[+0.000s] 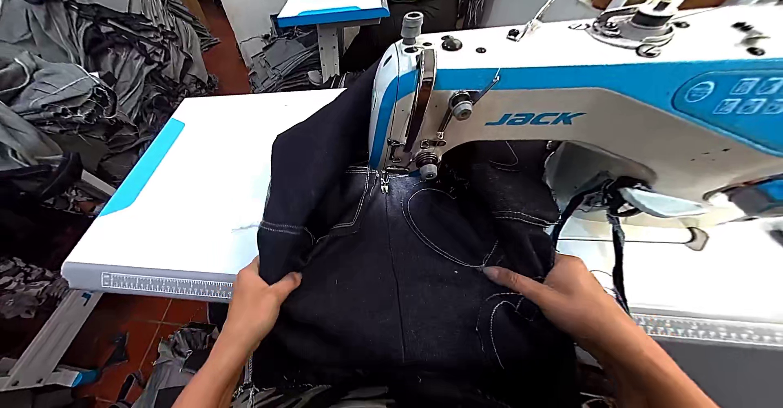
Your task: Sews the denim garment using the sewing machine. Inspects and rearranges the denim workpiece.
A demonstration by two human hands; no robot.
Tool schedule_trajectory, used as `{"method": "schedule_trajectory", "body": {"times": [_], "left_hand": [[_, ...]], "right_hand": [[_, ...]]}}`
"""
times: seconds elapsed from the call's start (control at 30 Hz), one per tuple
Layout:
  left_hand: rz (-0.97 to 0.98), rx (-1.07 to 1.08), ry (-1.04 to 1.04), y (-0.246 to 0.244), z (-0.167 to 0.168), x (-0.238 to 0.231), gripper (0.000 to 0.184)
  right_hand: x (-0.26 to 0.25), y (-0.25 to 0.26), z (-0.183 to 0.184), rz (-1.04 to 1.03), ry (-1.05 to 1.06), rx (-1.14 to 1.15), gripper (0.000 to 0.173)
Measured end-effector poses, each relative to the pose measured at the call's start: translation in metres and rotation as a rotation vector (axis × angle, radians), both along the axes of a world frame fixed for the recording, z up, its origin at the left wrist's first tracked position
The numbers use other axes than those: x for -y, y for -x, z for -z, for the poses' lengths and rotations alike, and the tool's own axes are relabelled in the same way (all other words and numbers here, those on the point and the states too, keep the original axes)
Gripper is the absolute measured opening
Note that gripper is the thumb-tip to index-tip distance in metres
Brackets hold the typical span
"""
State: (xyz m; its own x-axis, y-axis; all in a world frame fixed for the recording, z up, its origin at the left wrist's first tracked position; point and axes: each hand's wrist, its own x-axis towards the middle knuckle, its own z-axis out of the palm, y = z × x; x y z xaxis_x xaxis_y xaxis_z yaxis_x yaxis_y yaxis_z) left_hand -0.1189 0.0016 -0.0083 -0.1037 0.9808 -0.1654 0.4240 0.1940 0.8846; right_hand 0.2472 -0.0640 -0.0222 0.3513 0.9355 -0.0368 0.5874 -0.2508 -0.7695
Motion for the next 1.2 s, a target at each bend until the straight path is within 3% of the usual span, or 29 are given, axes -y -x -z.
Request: {"method": "schedule_trajectory", "body": {"times": [0.1, 0.37, 0.77, 0.97, 1.1, 1.2], "left_hand": [[0.078, -0.246, -0.099, 0.003, 0.006, 0.013, 0.019], [0.135, -0.365, -0.132, 0.006, 0.005, 0.003, 0.028], [0.257, -0.488, -0.136, -0.013, -0.018, -0.092, 0.029], [0.281, -0.494, -0.088, -0.025, -0.015, -0.142, 0.038], [0.274, -0.484, -0.059, -0.032, -0.016, -0.163, 0.041], [0.266, -0.457, -0.039, -0.023, -0.018, -0.159, 0.050]], "right_hand": [[-0.001, -0.007, 0.007, 0.016, -0.043, 0.020, 0.027], [-0.003, -0.012, 0.008, 0.060, -0.020, -0.006, 0.030], [-0.075, -0.009, -0.008, 0.078, -0.076, 0.032, 0.023], [-0.121, -0.017, -0.008, 0.107, -0.031, 0.086, 0.035], [-0.150, -0.022, -0.013, 0.139, 0.075, 0.137, 0.052], [-0.149, -0.030, -0.013, 0.119, 0.039, 0.113, 0.048]]}}
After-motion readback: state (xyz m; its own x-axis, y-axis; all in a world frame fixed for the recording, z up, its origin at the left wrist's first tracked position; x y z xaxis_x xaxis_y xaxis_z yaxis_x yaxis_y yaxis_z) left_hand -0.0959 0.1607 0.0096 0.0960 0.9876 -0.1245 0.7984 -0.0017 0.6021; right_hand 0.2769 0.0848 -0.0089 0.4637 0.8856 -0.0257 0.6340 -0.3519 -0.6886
